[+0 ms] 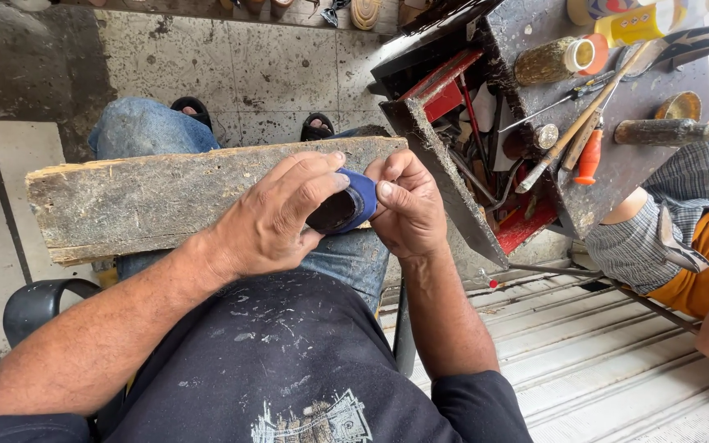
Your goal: Applying adhesive and attaching a blue trim piece to a shoe component
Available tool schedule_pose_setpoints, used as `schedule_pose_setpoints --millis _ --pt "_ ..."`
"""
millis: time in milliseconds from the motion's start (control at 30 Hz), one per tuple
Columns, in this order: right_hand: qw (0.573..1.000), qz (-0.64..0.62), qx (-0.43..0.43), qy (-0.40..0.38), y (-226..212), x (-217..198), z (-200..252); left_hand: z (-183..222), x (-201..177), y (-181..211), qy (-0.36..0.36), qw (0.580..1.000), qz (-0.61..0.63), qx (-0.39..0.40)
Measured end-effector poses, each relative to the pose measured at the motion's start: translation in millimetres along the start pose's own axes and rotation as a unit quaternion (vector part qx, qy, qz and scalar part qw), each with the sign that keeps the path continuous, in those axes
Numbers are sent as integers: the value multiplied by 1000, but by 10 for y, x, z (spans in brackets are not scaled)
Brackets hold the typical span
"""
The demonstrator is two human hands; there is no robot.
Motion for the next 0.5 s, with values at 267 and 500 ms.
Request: schedule_pose_setpoints --millis 267,500 --pt "999 1 43 -8 -9 97 33 46 -12 100 8 994 -99 48" --pt "996 77 39 12 0 -131 85 71 2 136 12 982 -173 72"
Point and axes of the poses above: each hand's wrist, its own z-axis away from the middle knuckle, its own x-axis out of the palm, y = z × x, the point moved 10 cm from there along -z, towards the middle knuckle, and after that the axes turned 10 degrees about -y, right-handed, at the moved point
